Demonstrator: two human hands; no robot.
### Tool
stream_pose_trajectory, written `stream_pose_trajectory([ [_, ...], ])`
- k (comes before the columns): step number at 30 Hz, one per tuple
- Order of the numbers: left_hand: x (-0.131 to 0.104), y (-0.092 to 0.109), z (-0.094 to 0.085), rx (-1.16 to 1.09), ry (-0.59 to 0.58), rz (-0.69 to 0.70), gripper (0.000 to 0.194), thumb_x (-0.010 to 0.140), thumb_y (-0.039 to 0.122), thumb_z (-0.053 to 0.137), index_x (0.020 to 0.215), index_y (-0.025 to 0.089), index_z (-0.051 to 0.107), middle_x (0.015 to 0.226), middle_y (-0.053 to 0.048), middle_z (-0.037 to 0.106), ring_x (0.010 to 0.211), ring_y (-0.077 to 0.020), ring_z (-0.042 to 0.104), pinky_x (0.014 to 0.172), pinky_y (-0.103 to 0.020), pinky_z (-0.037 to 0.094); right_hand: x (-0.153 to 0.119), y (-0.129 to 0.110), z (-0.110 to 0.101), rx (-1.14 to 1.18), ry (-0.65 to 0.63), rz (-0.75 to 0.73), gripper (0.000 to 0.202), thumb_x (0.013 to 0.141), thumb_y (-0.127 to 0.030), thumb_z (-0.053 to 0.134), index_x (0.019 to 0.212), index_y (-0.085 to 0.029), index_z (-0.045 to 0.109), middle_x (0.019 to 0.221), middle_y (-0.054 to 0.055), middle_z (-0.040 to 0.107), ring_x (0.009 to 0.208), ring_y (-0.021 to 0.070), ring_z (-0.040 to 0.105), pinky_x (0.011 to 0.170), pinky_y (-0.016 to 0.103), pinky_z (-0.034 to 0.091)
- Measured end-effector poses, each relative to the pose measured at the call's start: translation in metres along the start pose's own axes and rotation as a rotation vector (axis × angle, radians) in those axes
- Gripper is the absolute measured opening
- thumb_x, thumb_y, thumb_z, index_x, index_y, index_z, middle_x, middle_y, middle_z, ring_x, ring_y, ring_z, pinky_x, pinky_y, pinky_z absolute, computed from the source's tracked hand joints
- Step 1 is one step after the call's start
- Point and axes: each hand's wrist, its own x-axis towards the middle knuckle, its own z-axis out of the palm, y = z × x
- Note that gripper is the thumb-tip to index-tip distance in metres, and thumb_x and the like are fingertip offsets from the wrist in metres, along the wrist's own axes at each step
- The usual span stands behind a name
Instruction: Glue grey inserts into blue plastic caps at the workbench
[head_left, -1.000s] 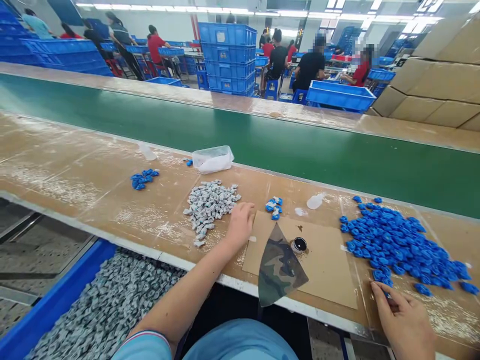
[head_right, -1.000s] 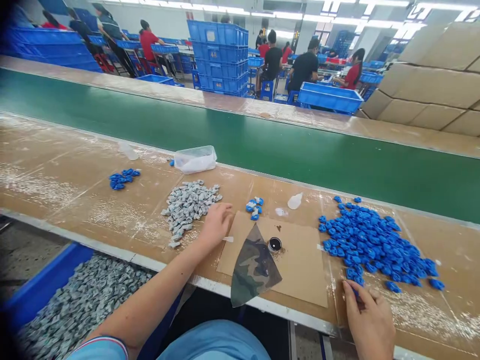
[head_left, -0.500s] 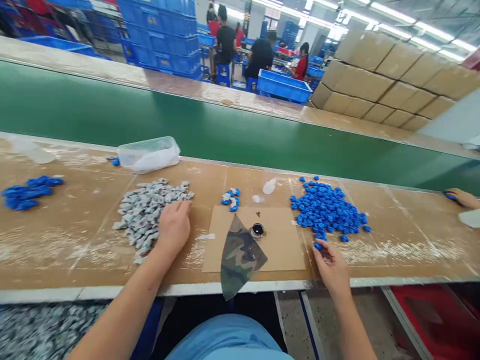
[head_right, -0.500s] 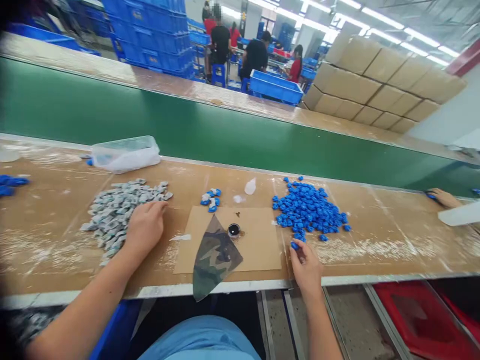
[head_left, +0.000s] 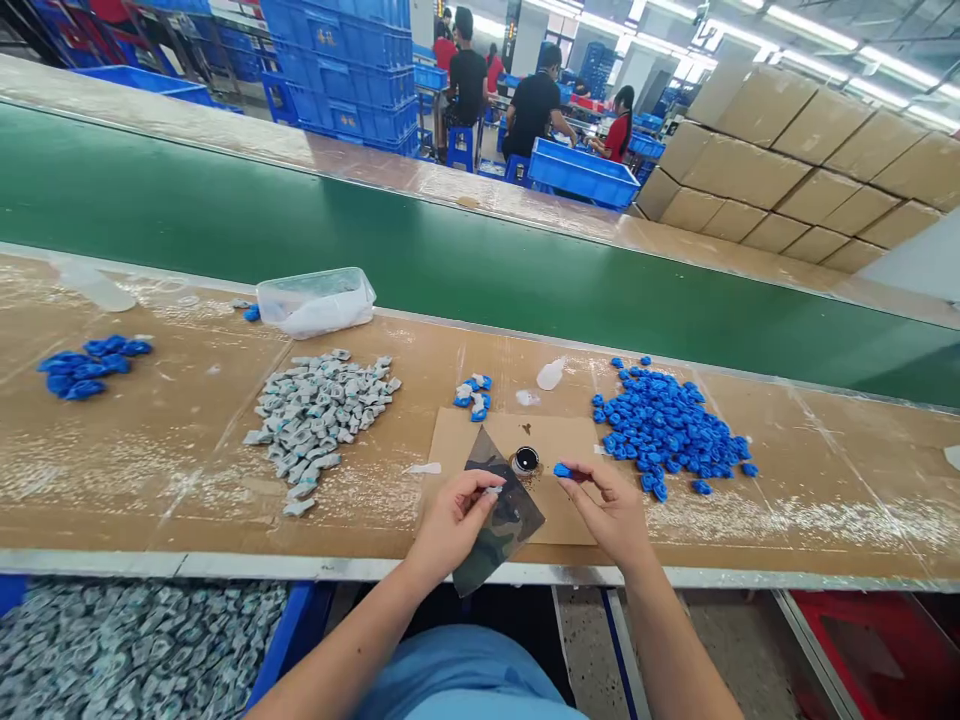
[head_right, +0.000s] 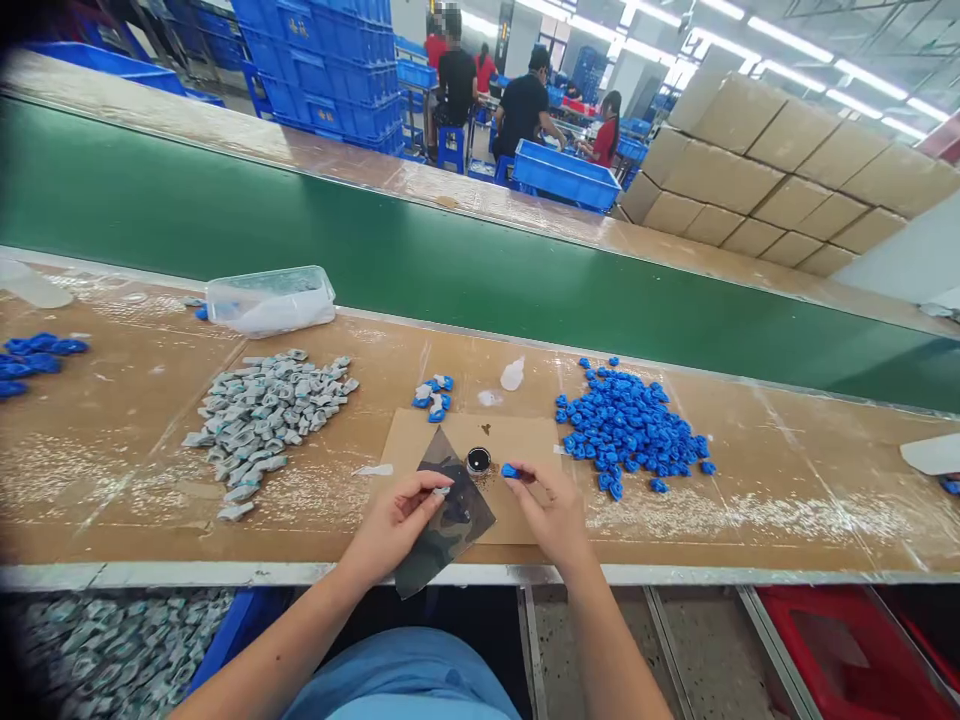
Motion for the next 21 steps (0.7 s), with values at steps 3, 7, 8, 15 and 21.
stream_pose_trajectory([
  [3, -0.001, -0.011, 0.0, 0.087, 0.026, 0.114, 0.018, 0.081, 0.025, 0.055, 0.092, 0.019, 0.068, 0.097, -0.008, 0.066, 0.092, -0.0191, 0.062, 0.083, -0.033, 0.05, 0.012, -0.007, 0.006, -0.204, -0.019, -0.182, 0.018, 0.086, -0.026, 0.058, 0.098, -0.026, 0.071, 0.091, 0.005, 0.073, 0.085, 0.0186, 0.067, 0.076, 0.033, 0.055],
  [7, -0.002, -0.013, -0.001, 0.103, 0.023, 0.151, 0.018, 0.082, 0.02, 0.054, 0.093, 0.02, 0.067, 0.096, -0.008, 0.067, 0.089, -0.0179, 0.062, 0.081, -0.031, 0.051, 0.02, -0.007, 0.011, -0.282, -0.089, -0.271, 0.021, 0.088, -0.023, 0.054, 0.102, -0.027, 0.07, 0.092, 0.004, 0.073, 0.084, 0.018, 0.067, 0.073, 0.031, 0.054],
  [8, -0.002, -0.013, -0.001, 0.108, 0.024, 0.154, 0.017, 0.081, 0.019, 0.054, 0.093, 0.02, 0.067, 0.095, -0.007, 0.067, 0.088, -0.0177, 0.062, 0.079, -0.031, 0.051, 0.02, -0.006, 0.012, -0.289, -0.099, -0.278, 0.021, 0.089, -0.023, 0.054, 0.102, -0.026, 0.07, 0.092, 0.004, 0.073, 0.084, 0.0178, 0.067, 0.073, 0.03, 0.054],
  [15, -0.002, -0.01, 0.0, 0.113, 0.039, 0.179, 0.017, 0.08, 0.017, 0.057, 0.091, 0.021, 0.069, 0.095, -0.007, 0.069, 0.086, -0.0171, 0.063, 0.075, -0.029, 0.053, 0.02, -0.002, 0.015, -0.286, -0.146, -0.259, 0.023, 0.088, -0.021, 0.055, 0.105, -0.027, 0.07, 0.092, 0.003, 0.073, 0.084, 0.017, 0.067, 0.074, 0.029, 0.054],
  [21, -0.003, -0.009, -0.001, 0.076, 0.034, 0.167, 0.014, 0.082, 0.023, 0.058, 0.087, 0.021, 0.071, 0.093, -0.007, 0.07, 0.09, -0.0182, 0.064, 0.082, -0.032, 0.053, 0.021, -0.004, 0.012, -0.27, -0.146, -0.243, 0.023, 0.087, -0.02, 0.056, 0.103, -0.027, 0.071, 0.093, 0.004, 0.073, 0.085, 0.0174, 0.067, 0.074, 0.03, 0.055],
])
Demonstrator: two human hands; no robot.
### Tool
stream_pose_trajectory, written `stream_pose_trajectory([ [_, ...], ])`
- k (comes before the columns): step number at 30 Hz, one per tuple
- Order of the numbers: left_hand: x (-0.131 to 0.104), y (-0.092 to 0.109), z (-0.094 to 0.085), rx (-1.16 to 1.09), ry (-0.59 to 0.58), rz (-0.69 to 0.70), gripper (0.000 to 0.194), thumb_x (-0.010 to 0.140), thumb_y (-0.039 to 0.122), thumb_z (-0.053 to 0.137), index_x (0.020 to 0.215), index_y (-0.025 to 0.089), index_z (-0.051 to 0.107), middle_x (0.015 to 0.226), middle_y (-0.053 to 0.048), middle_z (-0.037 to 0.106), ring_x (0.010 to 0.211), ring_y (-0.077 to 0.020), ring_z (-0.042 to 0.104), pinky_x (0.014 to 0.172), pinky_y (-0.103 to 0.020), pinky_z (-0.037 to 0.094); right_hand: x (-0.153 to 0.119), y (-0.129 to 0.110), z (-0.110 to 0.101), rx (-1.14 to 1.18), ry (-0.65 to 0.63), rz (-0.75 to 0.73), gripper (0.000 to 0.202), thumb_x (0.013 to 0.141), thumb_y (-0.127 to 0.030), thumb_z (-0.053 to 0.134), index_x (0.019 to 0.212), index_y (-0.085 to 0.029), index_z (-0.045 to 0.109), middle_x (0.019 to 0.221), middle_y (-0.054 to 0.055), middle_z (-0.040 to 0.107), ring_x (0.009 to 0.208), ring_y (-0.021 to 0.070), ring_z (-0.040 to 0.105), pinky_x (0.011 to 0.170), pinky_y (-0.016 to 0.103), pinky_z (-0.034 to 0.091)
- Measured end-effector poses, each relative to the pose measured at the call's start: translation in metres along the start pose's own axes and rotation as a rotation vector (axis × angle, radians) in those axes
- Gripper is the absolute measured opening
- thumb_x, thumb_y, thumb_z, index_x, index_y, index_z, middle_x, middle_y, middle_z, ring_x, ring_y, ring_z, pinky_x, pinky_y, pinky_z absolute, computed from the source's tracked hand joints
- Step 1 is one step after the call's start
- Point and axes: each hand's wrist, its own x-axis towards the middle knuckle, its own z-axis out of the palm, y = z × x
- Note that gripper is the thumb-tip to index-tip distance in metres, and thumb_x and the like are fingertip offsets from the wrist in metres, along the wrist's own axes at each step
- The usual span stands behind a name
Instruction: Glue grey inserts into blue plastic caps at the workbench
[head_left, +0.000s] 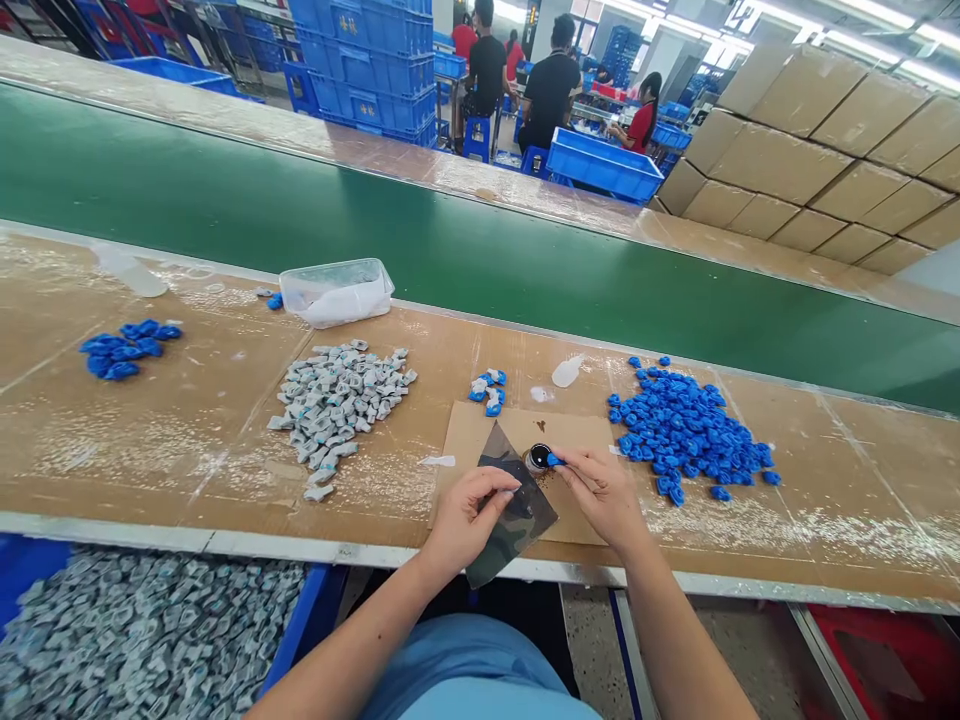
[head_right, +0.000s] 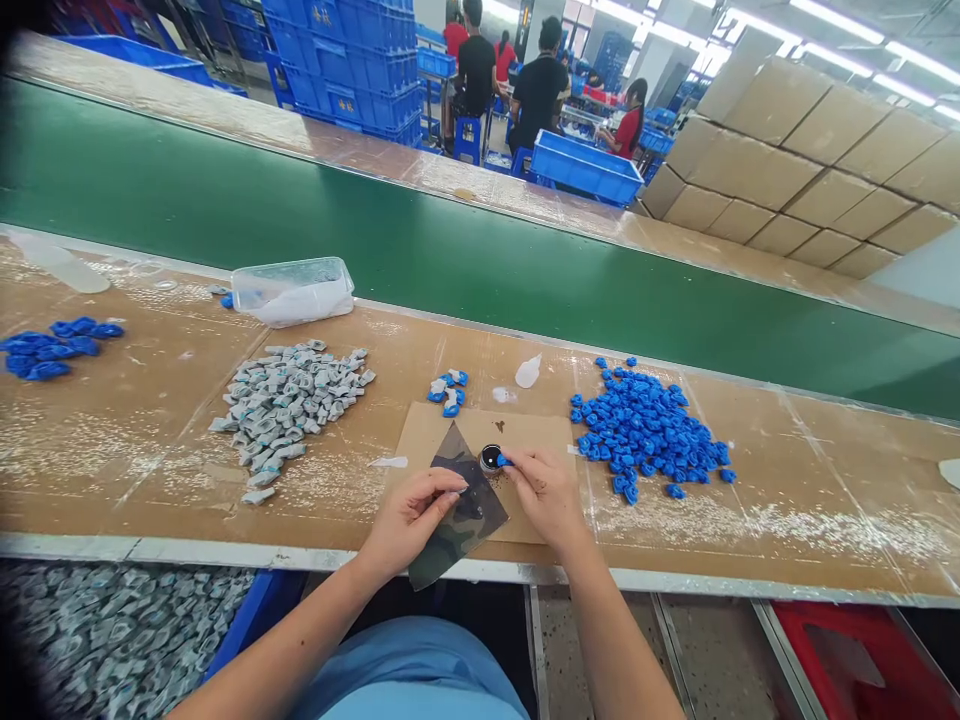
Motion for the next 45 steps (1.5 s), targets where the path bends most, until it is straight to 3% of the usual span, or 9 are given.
stream_pose_trajectory([
  [6, -0.001, -0.001, 0.003, -0.28, 0.01, -0.24, 0.025, 0.074, 0.033, 0.069, 0.092, 0.017, 0.067, 0.084, -0.005, 0.069, 0.075, -0.0149, 0.064, 0.071, -0.027, 0.054, -0.006, -0.011, -0.003, 0.126, 0.006, 0.099, 0.018, 0.084, -0.023, 0.06, 0.098, -0.024, 0.071, 0.094, 0.005, 0.073, 0.086, 0.0178, 0.069, 0.076, 0.03, 0.056],
  [12, 0.0, 0.004, 0.001, -0.361, -0.045, -0.312, 0.028, 0.071, 0.037, 0.072, 0.089, 0.016, 0.067, 0.086, -0.005, 0.07, 0.078, -0.0159, 0.065, 0.077, -0.031, 0.054, -0.013, -0.03, 0.012, 0.29, -0.048, 0.064, 0.017, 0.082, -0.021, 0.063, 0.096, -0.024, 0.071, 0.091, 0.004, 0.074, 0.084, 0.0171, 0.068, 0.077, 0.031, 0.057],
  [17, 0.0, 0.006, 0.001, -0.371, -0.06, -0.3, 0.031, 0.071, 0.038, 0.072, 0.092, 0.017, 0.065, 0.086, -0.005, 0.069, 0.081, -0.016, 0.064, 0.079, -0.031, 0.054, -0.013, -0.029, 0.021, 0.297, -0.087, 0.01, 0.015, 0.084, -0.025, 0.063, 0.096, -0.025, 0.071, 0.087, 0.004, 0.074, 0.08, 0.0168, 0.068, 0.073, 0.031, 0.056],
  [26, -0.005, 0.002, 0.004, -0.189, -0.158, -0.159, 0.018, 0.078, 0.029, 0.065, 0.091, 0.017, 0.063, 0.087, -0.006, 0.066, 0.081, -0.0163, 0.063, 0.078, -0.032, 0.053, -0.01, -0.02, 0.009, 0.173, -0.246, -0.182, 0.019, 0.089, -0.03, 0.056, 0.09, -0.021, 0.073, 0.068, 0.003, 0.069, 0.064, 0.0136, 0.062, 0.058, 0.025, 0.049],
  [30, -0.005, 0.003, 0.005, -0.234, -0.177, -0.194, 0.025, 0.078, 0.027, 0.065, 0.1, 0.018, 0.057, 0.082, -0.003, 0.064, 0.081, -0.0151, 0.064, 0.077, -0.029, 0.052, -0.014, -0.019, 0.009, 0.156, -0.245, -0.228, 0.019, 0.091, -0.028, 0.054, 0.094, -0.02, 0.072, 0.069, 0.003, 0.067, 0.065, 0.0133, 0.061, 0.06, 0.024, 0.049],
  [36, -0.002, 0.001, 0.005, -0.248, -0.237, -0.229, 0.026, 0.077, 0.027, 0.066, 0.099, 0.018, 0.055, 0.078, -0.001, 0.062, 0.074, -0.0129, 0.061, 0.071, -0.026, 0.05, -0.013, -0.022, 0.003, 0.087, -0.279, -0.257, 0.023, 0.093, -0.027, 0.049, 0.096, -0.02, 0.071, 0.069, 0.004, 0.066, 0.065, 0.0137, 0.06, 0.058, 0.024, 0.048],
  [45, -0.001, 0.004, 0.003, -0.337, -0.277, -0.298, 0.03, 0.074, 0.029, 0.07, 0.098, 0.018, 0.055, 0.077, 0.0, 0.061, 0.072, -0.0125, 0.062, 0.069, -0.026, 0.049, -0.008, -0.026, 0.001, 0.114, -0.355, -0.193, 0.022, 0.091, -0.028, 0.052, 0.092, -0.024, 0.073, 0.068, 0.004, 0.065, 0.064, 0.0139, 0.059, 0.057, 0.024, 0.047],
])
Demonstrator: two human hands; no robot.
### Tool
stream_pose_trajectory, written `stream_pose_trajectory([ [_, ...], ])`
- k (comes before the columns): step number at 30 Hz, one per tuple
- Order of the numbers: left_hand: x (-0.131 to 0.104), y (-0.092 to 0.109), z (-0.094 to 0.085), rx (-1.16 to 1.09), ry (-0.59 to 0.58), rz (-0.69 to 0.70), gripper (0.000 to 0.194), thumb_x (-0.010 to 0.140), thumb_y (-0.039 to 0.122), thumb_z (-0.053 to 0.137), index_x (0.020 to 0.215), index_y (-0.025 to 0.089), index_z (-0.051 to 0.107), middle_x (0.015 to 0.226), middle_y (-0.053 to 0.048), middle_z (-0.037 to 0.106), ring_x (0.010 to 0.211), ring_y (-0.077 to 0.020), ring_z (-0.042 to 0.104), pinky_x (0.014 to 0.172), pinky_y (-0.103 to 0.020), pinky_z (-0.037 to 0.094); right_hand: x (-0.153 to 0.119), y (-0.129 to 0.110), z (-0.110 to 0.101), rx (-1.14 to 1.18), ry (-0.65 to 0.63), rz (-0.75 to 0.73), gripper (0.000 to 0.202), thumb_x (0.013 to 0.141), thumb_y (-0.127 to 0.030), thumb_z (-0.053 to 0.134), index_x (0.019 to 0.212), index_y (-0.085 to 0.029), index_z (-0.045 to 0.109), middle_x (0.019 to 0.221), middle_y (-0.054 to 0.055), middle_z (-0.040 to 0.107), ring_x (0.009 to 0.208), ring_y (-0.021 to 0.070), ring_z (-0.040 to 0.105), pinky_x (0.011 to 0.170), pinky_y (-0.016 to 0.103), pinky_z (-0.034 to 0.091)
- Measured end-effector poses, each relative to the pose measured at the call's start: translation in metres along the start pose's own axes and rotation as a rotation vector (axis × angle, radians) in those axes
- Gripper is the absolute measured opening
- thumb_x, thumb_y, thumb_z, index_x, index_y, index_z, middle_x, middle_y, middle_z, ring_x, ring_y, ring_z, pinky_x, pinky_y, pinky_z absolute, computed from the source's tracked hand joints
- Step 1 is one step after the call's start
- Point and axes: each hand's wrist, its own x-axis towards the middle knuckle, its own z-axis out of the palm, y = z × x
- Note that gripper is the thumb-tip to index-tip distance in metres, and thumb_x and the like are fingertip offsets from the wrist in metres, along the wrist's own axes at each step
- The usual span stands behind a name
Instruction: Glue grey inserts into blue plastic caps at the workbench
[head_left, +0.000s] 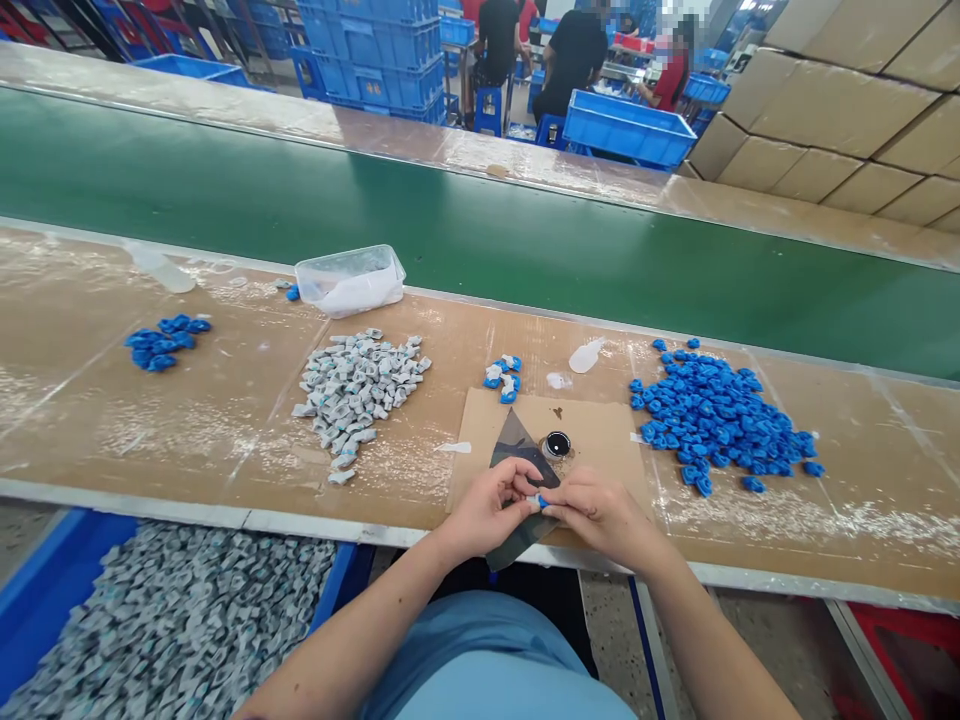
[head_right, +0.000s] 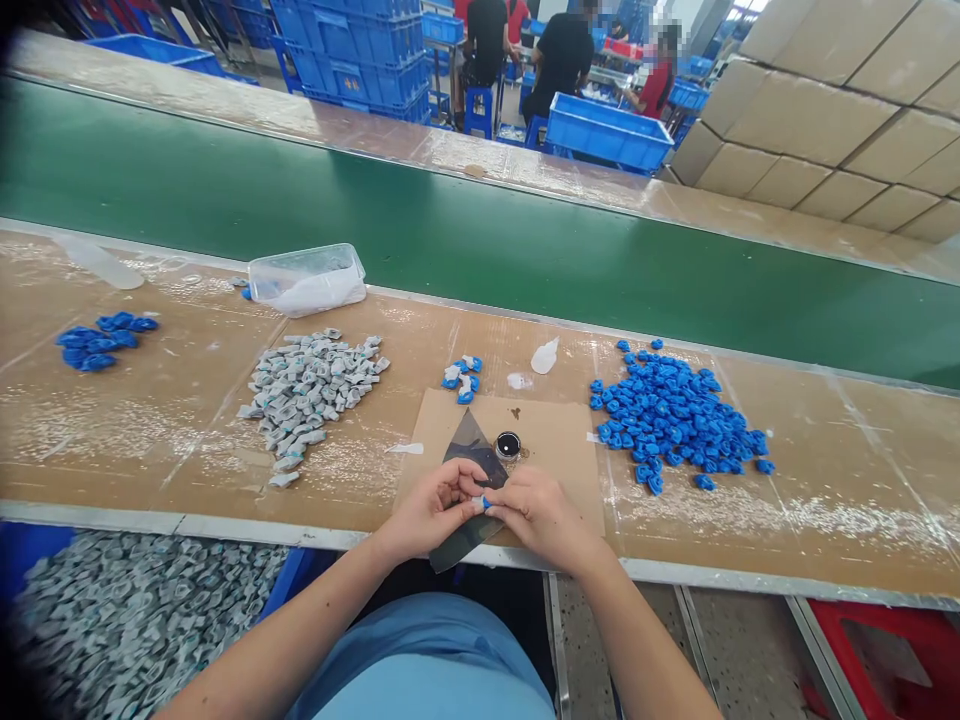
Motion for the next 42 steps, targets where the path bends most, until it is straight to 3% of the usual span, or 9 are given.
stream_pose_trajectory([
  [6, 0.002, 0.005, -0.002, -0.116, 0.053, -0.052, 0.037, 0.069, 0.034, 0.076, 0.096, 0.017, 0.056, 0.077, 0.0, 0.061, 0.074, -0.0121, 0.062, 0.073, -0.026, 0.05, -0.003, 0.006, 0.018, 0.084, 0.166, 0.011, 0.019, 0.09, -0.029, 0.055, 0.091, -0.023, 0.073, 0.067, 0.003, 0.065, 0.063, 0.0131, 0.06, 0.058, 0.024, 0.05],
  [12, 0.002, 0.009, 0.003, -0.036, 0.145, -0.028, 0.033, 0.069, 0.038, 0.074, 0.089, 0.018, 0.056, 0.079, -0.001, 0.062, 0.079, -0.0134, 0.062, 0.076, -0.028, 0.052, -0.007, 0.001, 0.028, 0.102, 0.3, 0.056, 0.018, 0.087, -0.028, 0.059, 0.1, -0.026, 0.071, 0.077, 0.003, 0.072, 0.069, 0.0145, 0.065, 0.065, 0.028, 0.054],
  [16, 0.001, 0.013, -0.004, 0.038, 0.207, -0.039, 0.031, 0.069, 0.038, 0.072, 0.087, 0.019, 0.057, 0.079, -0.002, 0.064, 0.077, -0.0154, 0.064, 0.07, -0.028, 0.054, -0.033, 0.012, 0.009, 0.008, 0.397, 0.211, 0.019, 0.087, -0.029, 0.059, 0.101, -0.025, 0.07, 0.09, 0.005, 0.073, 0.082, 0.0177, 0.067, 0.074, 0.031, 0.055],
  [19, 0.009, 0.022, -0.022, 0.123, 0.273, -0.024, 0.03, 0.067, 0.036, 0.073, 0.086, 0.018, 0.059, 0.078, -0.003, 0.065, 0.076, -0.0161, 0.065, 0.071, -0.03, 0.055, -0.067, 0.035, -0.016, -0.188, 0.653, 0.47, 0.02, 0.088, -0.032, 0.053, 0.088, -0.022, 0.071, 0.081, 0.006, 0.071, 0.071, 0.0179, 0.065, 0.066, 0.032, 0.053],
  [21, 0.02, 0.03, -0.032, 0.186, 0.31, 0.0, 0.03, 0.064, 0.035, 0.073, 0.085, 0.018, 0.059, 0.077, -0.002, 0.066, 0.075, -0.0165, 0.066, 0.072, -0.031, 0.056, -0.089, 0.052, -0.03, -0.32, 0.75, 0.607, 0.028, 0.085, -0.04, 0.053, 0.085, -0.019, 0.07, 0.072, 0.006, 0.068, 0.058, 0.0172, 0.06, 0.058, 0.032, 0.051],
  [24, 0.044, 0.041, -0.042, 0.271, 0.376, 0.07, 0.026, 0.063, 0.031, 0.071, 0.082, 0.018, 0.059, 0.076, -0.001, 0.065, 0.074, -0.0162, 0.065, 0.073, -0.031, 0.055, -0.106, 0.075, -0.039, -0.426, 0.729, 0.665, 0.039, 0.082, -0.051, 0.051, 0.088, -0.018, 0.071, 0.07, 0.006, 0.063, 0.049, 0.0154, 0.052, 0.053, 0.033, 0.048],
  [30, 0.077, 0.042, -0.049, 0.311, 0.526, 0.164, 0.027, 0.065, 0.017, 0.063, 0.091, 0.016, 0.057, 0.091, -0.006, 0.065, 0.075, -0.0147, 0.065, 0.077, -0.034, 0.054, -0.102, 0.097, -0.031, -0.475, 0.668, 0.678, 0.044, 0.079, -0.06, 0.046, 0.074, -0.021, 0.066, 0.07, 0.008, 0.059, 0.055, 0.0196, 0.053, 0.056, 0.036, 0.045],
  [37, 0.031, 0.033, -0.062, 0.81, 0.564, 0.264, 0.031, 0.072, 0.009, 0.057, 0.102, 0.019, 0.059, 0.1, -0.008, 0.065, 0.09, -0.0207, 0.062, 0.082, -0.037, 0.051, -0.095, 0.105, -0.04, -0.463, 0.553, 0.99, 0.035, 0.071, -0.058, 0.047, 0.074, -0.023, 0.051, 0.066, 0.007, 0.057, 0.067, 0.027, 0.056, 0.06, 0.039, 0.044],
  [42, 0.007, 0.039, -0.088, 1.167, 0.779, 0.265, 0.027, 0.077, 0.006, 0.053, 0.1, 0.017, 0.059, 0.101, -0.01, 0.065, 0.099, -0.0259, 0.057, 0.09, -0.043, 0.045, -0.082, 0.101, -0.05, -0.568, 0.434, 1.091, 0.027, 0.072, -0.049, 0.044, 0.07, -0.024, 0.053, 0.075, 0.013, 0.059, 0.078, 0.0324, 0.058, 0.061, 0.041, 0.043],
])
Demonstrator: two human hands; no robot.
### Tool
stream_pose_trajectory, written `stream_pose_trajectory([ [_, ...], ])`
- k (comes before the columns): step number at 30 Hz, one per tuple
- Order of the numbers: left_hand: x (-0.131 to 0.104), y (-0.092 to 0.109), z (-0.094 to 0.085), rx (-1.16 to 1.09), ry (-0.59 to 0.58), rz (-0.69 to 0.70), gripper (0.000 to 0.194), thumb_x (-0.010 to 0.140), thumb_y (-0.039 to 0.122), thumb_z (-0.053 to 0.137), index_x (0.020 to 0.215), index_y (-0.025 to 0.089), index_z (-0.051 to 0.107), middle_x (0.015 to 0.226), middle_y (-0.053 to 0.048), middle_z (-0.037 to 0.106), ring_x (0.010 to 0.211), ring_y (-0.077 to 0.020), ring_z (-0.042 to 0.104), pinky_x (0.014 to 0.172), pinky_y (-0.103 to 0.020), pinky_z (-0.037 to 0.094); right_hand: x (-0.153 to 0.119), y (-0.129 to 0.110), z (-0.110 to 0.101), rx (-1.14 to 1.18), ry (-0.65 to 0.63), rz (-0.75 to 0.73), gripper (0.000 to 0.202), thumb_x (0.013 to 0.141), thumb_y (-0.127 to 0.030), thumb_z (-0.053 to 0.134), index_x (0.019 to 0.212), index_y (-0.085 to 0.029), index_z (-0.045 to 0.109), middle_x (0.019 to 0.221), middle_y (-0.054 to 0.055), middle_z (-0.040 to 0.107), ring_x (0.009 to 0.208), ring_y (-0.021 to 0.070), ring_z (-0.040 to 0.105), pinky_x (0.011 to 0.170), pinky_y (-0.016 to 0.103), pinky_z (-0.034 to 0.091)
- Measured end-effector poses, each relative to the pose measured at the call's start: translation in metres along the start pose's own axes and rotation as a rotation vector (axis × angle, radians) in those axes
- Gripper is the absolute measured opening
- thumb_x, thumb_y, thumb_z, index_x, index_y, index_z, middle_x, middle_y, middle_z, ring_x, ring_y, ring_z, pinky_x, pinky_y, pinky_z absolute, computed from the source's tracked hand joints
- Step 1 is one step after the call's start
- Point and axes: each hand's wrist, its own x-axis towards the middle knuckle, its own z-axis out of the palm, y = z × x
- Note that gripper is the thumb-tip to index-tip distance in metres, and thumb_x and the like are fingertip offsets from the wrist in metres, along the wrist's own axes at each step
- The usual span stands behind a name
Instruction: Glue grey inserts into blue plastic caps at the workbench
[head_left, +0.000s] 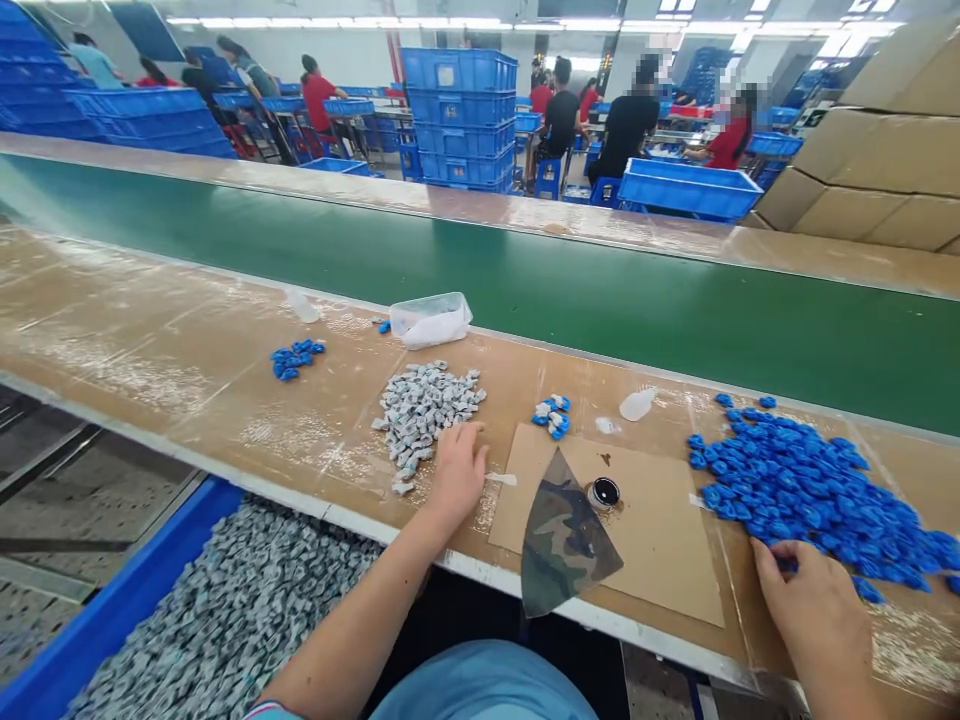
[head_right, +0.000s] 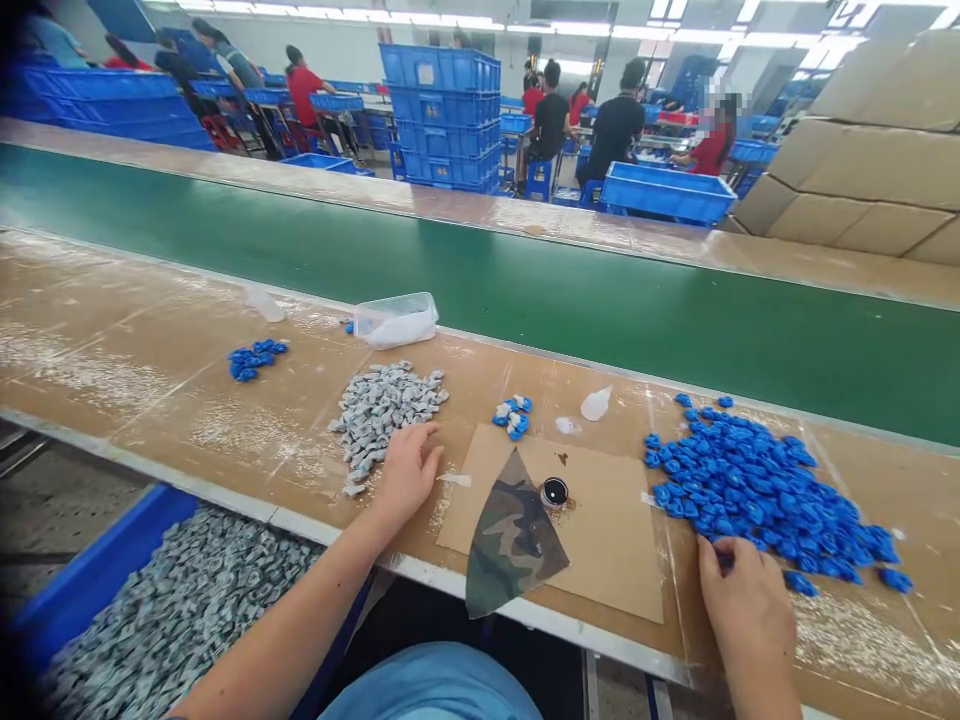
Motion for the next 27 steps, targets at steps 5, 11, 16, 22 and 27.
stream_pose_trajectory([
  [5, 0.021, -0.02, -0.011, 0.273, 0.013, -0.02, 0.02, 0.076, 0.006, 0.054, 0.093, 0.016, 0.059, 0.096, -0.012, 0.065, 0.094, -0.0288, 0.056, 0.086, -0.044, 0.044, 0.004, -0.001, -0.004, 0.11, 0.006, 0.059, 0.026, 0.065, -0.046, 0.051, 0.072, -0.022, 0.055, 0.063, 0.011, 0.061, 0.057, 0.028, 0.057, 0.049, 0.038, 0.041],
  [11, 0.031, -0.025, -0.009, 0.311, -0.051, 0.007, 0.019, 0.079, 0.006, 0.045, 0.079, 0.018, 0.06, 0.085, -0.012, 0.065, 0.085, -0.0285, 0.056, 0.08, -0.042, 0.045, -0.006, -0.002, -0.006, 0.393, 0.047, 0.0, 0.038, 0.064, -0.048, 0.05, 0.084, -0.019, 0.066, 0.063, 0.009, 0.064, 0.062, 0.0264, 0.062, 0.056, 0.039, 0.048],
  [16, 0.021, -0.013, -0.013, 0.051, 0.036, 0.045, 0.023, 0.081, 0.01, 0.041, 0.095, 0.017, 0.06, 0.098, -0.013, 0.064, 0.096, -0.0271, 0.057, 0.088, -0.043, 0.045, -0.031, -0.04, -0.012, 0.905, -0.174, -0.087, 0.038, 0.062, -0.047, 0.069, 0.087, -0.019, 0.065, 0.068, 0.004, 0.066, 0.057, 0.0172, 0.062, 0.055, 0.031, 0.053],
  [22, -0.02, 0.03, 0.0, -0.686, -0.254, -0.122, 0.021, 0.085, 0.027, 0.047, 0.093, 0.018, 0.065, 0.089, -0.005, 0.066, 0.079, -0.0174, 0.062, 0.076, -0.032, 0.052, -0.048, -0.092, -0.009, 1.083, -0.319, -0.209, 0.032, 0.07, -0.047, 0.07, 0.084, -0.019, 0.065, 0.07, 0.003, 0.066, 0.059, 0.0146, 0.064, 0.059, 0.029, 0.057],
  [27, -0.047, 0.055, 0.027, -0.959, -0.39, -0.217, 0.014, 0.078, 0.028, 0.061, 0.084, 0.018, 0.069, 0.093, -0.007, 0.066, 0.087, -0.0182, 0.063, 0.079, -0.031, 0.052, -0.05, -0.104, 0.001, 1.134, -0.44, -0.2, 0.039, 0.064, -0.051, 0.075, 0.085, -0.019, 0.064, 0.075, 0.004, 0.069, 0.066, 0.0156, 0.066, 0.065, 0.03, 0.059],
])
